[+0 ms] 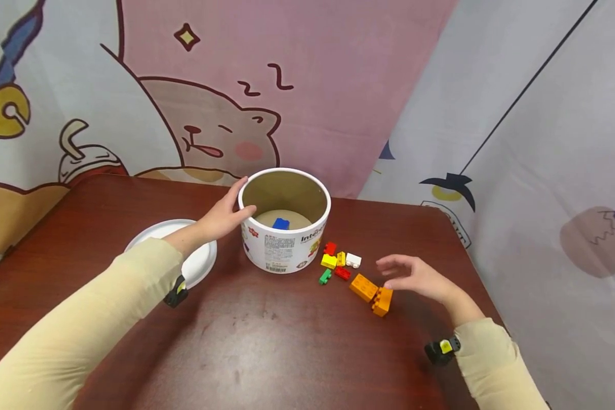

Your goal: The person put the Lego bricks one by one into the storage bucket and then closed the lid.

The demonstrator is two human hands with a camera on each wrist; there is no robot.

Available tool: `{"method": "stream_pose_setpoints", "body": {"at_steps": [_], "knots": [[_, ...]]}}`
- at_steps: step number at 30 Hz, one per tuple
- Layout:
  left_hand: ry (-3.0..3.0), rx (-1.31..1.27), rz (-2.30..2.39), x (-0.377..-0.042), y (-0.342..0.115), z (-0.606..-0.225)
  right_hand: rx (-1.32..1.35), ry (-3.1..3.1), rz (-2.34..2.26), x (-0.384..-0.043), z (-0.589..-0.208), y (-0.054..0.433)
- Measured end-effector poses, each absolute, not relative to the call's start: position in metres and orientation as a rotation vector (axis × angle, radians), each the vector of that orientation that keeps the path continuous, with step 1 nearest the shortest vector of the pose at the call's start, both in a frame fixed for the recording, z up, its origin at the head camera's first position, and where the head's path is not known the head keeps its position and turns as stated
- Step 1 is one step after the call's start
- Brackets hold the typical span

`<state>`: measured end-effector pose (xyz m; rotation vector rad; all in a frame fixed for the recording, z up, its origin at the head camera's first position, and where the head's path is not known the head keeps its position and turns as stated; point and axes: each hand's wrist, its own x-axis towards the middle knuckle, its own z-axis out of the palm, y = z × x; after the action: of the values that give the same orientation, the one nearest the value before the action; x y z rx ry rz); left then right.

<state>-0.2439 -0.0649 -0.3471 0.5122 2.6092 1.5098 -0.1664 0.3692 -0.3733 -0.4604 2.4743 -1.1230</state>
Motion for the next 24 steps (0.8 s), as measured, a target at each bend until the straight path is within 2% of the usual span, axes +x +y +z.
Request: {"method": "stream_pose_setpoints", "body": {"at_steps": [9,24], "knots": [[2.613,0.514,1.5,-0.244,-0.065,-0.347,-0.399,2.448,-1.073,-0.155,-0.403,0.381],[2.609,0.509,1.494,-0.245,-0.065,-0.347,-0.473,2.306,-1.08,-0.153,-0.402,0.387]]}}
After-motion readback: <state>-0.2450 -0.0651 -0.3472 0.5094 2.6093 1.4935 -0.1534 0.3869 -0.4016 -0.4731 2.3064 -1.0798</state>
